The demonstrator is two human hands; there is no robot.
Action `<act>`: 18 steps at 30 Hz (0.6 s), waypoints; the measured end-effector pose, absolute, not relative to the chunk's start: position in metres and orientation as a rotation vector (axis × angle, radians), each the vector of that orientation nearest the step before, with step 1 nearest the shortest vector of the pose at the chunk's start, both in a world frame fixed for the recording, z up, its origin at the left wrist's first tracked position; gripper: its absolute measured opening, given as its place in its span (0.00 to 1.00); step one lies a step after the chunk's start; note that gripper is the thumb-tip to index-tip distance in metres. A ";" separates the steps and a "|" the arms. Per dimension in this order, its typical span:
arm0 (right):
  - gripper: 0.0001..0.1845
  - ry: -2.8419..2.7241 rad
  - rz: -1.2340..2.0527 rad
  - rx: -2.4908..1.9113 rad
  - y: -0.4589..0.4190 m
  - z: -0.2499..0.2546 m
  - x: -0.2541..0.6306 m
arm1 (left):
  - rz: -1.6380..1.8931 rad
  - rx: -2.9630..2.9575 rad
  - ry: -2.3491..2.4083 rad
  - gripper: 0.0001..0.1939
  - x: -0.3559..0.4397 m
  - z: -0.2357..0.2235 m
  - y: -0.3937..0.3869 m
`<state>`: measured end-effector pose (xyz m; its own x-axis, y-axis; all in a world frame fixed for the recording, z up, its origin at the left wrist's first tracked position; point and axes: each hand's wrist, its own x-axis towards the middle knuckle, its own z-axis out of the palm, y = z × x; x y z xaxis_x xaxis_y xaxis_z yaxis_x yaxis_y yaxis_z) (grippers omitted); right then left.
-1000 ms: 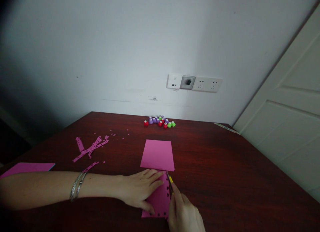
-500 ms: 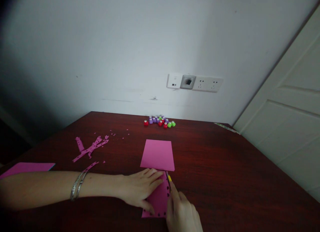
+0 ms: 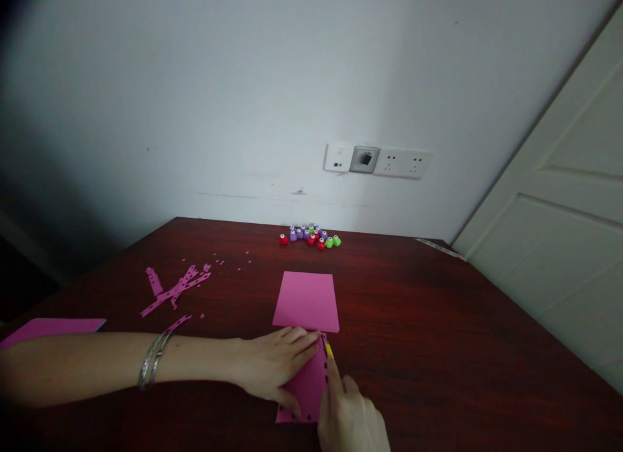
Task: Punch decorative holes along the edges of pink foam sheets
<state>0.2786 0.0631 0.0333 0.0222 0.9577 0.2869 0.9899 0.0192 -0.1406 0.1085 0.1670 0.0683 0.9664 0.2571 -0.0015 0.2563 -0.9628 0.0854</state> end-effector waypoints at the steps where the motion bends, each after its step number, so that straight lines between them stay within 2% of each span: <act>1: 0.24 -2.008 -0.177 -2.004 0.062 0.032 0.278 | 0.017 3.032 0.394 0.43 0.108 0.069 0.167; 18: 0.23 -2.018 -0.252 -2.062 0.043 0.027 0.273 | 0.039 3.015 0.386 0.44 0.110 0.073 0.167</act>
<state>0.2730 0.0433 0.0268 0.0290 0.9561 0.2915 0.9985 -0.0139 -0.0536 0.1098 0.1668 0.0734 0.9676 0.2523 0.0123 0.2497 -0.9627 0.1041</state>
